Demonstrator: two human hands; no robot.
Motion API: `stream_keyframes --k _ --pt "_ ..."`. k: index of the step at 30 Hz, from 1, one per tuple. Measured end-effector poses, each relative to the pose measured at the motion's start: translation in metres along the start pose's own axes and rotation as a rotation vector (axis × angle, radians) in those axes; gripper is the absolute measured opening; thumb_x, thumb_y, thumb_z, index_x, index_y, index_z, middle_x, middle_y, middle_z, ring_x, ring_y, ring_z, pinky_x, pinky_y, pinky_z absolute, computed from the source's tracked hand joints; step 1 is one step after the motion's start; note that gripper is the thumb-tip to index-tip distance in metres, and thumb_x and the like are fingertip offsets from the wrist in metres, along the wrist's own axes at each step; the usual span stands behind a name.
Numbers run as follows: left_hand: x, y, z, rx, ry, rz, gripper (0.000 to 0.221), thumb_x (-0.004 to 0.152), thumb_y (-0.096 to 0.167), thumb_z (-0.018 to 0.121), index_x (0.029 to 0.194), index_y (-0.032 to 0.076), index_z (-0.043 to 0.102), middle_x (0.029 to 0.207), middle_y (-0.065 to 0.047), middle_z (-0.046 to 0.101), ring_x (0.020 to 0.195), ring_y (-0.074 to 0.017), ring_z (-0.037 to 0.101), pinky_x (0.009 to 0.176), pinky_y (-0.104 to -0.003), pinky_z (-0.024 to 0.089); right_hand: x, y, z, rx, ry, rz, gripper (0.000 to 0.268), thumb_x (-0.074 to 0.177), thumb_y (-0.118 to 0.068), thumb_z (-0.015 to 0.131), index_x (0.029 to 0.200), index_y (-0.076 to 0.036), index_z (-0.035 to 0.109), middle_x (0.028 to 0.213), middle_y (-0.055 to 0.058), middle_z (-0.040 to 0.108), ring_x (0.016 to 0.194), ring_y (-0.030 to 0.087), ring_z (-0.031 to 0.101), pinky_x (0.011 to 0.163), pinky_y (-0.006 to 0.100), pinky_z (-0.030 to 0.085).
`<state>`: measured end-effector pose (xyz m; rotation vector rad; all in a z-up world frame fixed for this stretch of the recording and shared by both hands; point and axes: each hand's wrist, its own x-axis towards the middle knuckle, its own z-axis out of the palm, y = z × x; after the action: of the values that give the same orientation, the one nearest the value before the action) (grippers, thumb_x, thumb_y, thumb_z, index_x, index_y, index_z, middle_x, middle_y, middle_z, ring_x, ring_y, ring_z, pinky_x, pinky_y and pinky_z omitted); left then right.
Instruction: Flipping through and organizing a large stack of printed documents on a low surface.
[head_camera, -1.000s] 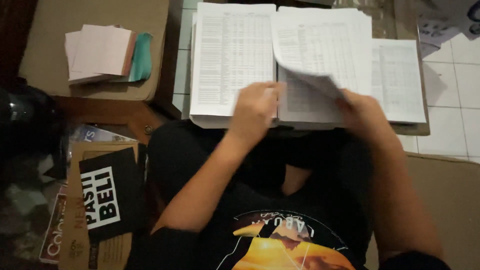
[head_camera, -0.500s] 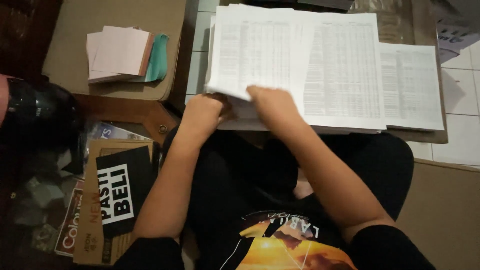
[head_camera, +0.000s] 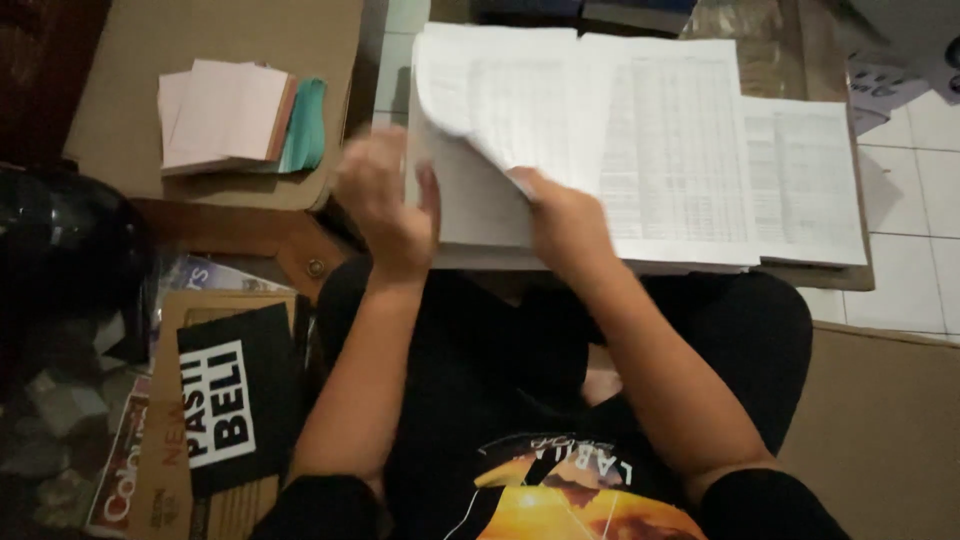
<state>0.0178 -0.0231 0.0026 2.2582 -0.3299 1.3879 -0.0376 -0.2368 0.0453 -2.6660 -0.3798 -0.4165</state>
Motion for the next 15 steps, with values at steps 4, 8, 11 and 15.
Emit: stream_keyframes --k 4,8,11,15 --pt "0.066 0.01 0.025 -0.246 -0.016 -0.479 0.069 0.106 0.025 0.077 0.155 0.009 0.031 0.157 -0.017 0.045 0.15 -0.037 0.043 0.129 -0.053 0.041 -0.013 0.067 -0.064 0.452 0.186 0.091 0.022 0.081 0.002 0.059 0.099 0.002 0.073 0.091 0.011 0.075 0.08 0.021 0.068 0.068 0.036 0.051" --pt "0.107 0.026 0.032 -0.645 -0.645 -0.922 0.075 0.079 0.06 0.071 0.131 0.009 0.054 0.126 -0.008 0.074 0.115 -0.0224 0.071 0.096 -0.037 0.054 -0.018 0.116 -0.104 0.753 0.382 0.548 0.048 0.102 -0.031 0.061 0.137 0.0 0.052 0.129 0.012 0.064 0.114 0.026 0.065 0.094 0.038 0.057" --pt "0.086 0.042 0.043 -0.587 -1.002 -0.847 0.069 0.084 0.052 0.064 0.136 0.007 0.059 0.136 -0.011 0.067 0.127 -0.0253 0.063 0.107 -0.038 0.046 -0.036 0.154 -0.081 0.646 0.307 0.849 0.055 0.095 -0.034 0.066 0.139 -0.004 0.051 0.13 0.012 0.066 0.114 0.025 0.066 0.096 0.038 0.055" --pt "0.087 0.066 0.032 -0.64 -1.098 -0.688 0.039 0.099 0.022 0.049 0.135 0.009 0.061 0.13 -0.006 0.071 0.118 -0.0245 0.067 0.098 -0.038 0.053 -0.039 0.138 -0.082 0.629 0.232 0.797 0.045 0.092 -0.019 0.053 0.134 -0.007 0.059 0.12 0.009 0.067 0.106 0.023 0.063 0.09 0.036 0.051"
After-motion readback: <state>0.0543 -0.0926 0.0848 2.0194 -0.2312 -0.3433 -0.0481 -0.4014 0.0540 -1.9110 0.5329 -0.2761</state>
